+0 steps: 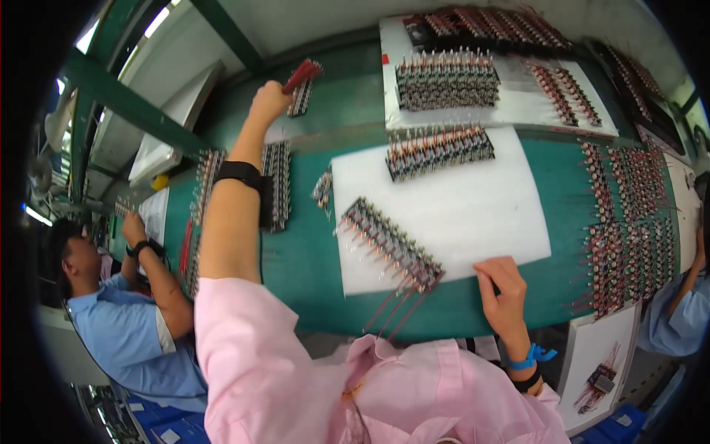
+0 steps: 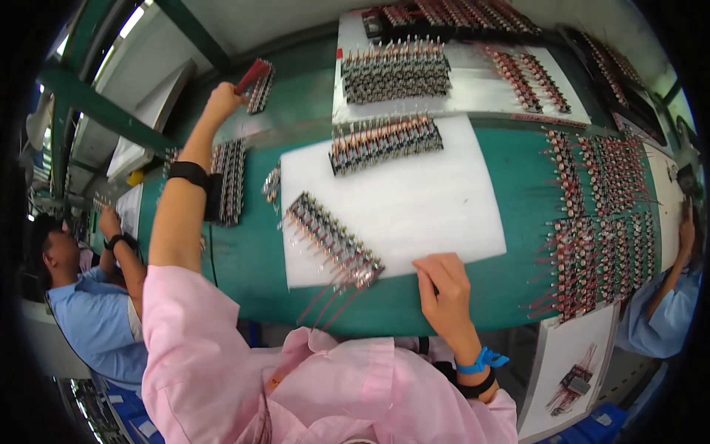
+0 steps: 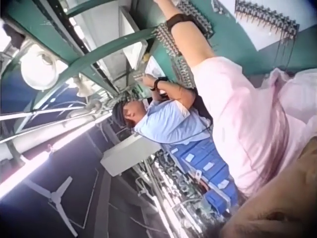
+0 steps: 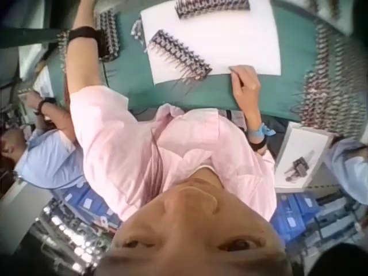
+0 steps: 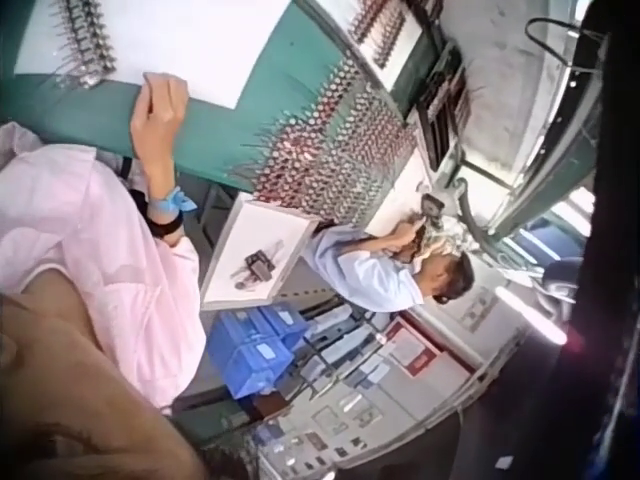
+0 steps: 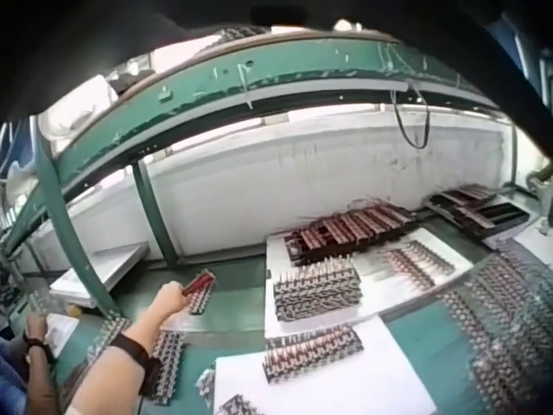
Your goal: Assembling electrical connectors by manually inserting wires into a component tray.
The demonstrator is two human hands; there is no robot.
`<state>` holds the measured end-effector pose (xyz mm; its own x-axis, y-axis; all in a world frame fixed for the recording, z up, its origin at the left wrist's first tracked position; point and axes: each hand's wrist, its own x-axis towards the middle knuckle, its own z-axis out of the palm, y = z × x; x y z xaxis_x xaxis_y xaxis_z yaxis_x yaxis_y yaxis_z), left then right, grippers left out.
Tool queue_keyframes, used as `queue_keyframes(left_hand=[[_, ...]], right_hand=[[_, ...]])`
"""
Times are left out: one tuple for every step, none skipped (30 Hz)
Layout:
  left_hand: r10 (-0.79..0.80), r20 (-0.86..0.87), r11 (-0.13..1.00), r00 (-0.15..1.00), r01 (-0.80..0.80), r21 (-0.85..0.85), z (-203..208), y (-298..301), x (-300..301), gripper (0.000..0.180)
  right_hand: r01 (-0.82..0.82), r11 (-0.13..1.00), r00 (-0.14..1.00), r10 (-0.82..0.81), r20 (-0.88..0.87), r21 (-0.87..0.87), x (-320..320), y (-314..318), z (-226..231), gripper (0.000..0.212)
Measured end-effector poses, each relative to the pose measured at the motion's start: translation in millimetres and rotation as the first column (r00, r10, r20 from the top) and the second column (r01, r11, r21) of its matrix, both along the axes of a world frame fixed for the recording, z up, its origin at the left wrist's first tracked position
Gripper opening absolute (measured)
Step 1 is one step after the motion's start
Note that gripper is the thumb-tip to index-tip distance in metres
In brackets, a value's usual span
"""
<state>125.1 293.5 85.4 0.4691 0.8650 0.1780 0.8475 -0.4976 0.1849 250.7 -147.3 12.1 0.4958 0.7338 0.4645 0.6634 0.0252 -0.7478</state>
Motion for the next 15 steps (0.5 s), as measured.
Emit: queue_keyframes(left_hand=[[0.061,-0.016,0.996,0.998,-0.060,0.065,-12,17,3,0.027],[0.114,-0.024,0.986,0.993,-0.111,0.126,-19,29,11,0.026],[0.098,-0.020,0.986,0.995,-0.094,0.138,-25,41,15,0.026],[0.142,-0.041,0.984,0.989,-0.137,0.116,-33,50,17,0.026],[0.191,-0.067,0.979,0.979,-0.184,0.090,-39,54,20,0.026],[0.181,-0.068,0.980,0.981,-0.175,0.090,-41,60,24,0.026],[0.196,-0.105,0.979,0.975,-0.188,0.076,-45,61,25,0.026],[0.211,-0.143,0.977,0.967,-0.204,0.064,-47,60,26,0.026],[0.228,-0.180,0.974,0.957,-0.222,0.053,-50,61,26,0.026],[0.226,-0.188,0.974,0.956,-0.222,0.043,-52,63,28,0.026],[0.236,-0.186,0.972,0.954,-0.230,0.052,-54,67,31,0.025],[0.241,-0.177,0.970,0.954,-0.234,0.062,-54,70,38,0.025],[0.246,-0.167,0.969,0.955,-0.237,0.073,-55,71,42,0.025],[0.239,-0.165,0.971,0.957,-0.231,0.068,-55,71,43,0.025],[0.238,-0.172,0.971,0.956,-0.230,0.066,-55,70,41,0.025]], right_hand=[[-0.003,1.000,1.000,0.003,0.012,-0.004,1,2,-1,0.010],[0.003,1.000,1.000,-0.003,0.027,-0.013,2,2,0,0.010],[0.007,1.000,0.999,-0.006,0.041,-0.021,2,4,1,0.010],[0.023,1.000,0.999,-0.023,0.043,-0.015,3,6,1,0.010],[0.023,0.999,0.999,-0.022,0.041,-0.027,3,7,2,0.010],[0.019,0.999,0.999,-0.018,0.039,-0.039,3,8,2,0.011],[0.012,0.998,0.999,-0.010,0.032,-0.062,3,7,3,0.011],[0.015,0.997,1.000,-0.013,0.026,-0.074,4,8,3,0.011],[0.016,0.996,1.000,-0.014,0.024,-0.088,4,8,2,0.012],[0.015,0.995,1.000,-0.013,0.022,-0.101,5,9,2,0.013],[0.014,0.994,1.000,-0.012,0.022,-0.113,4,10,2,0.013],[0.019,0.993,1.000,-0.016,0.023,-0.120,4,11,2,0.013],[0.022,0.993,0.999,-0.018,0.030,-0.120,4,11,3,0.013],[0.026,0.993,0.999,-0.022,0.039,-0.118,3,11,4,0.013],[0.032,0.993,0.998,-0.027,0.048,-0.114,3,10,6,0.012]])
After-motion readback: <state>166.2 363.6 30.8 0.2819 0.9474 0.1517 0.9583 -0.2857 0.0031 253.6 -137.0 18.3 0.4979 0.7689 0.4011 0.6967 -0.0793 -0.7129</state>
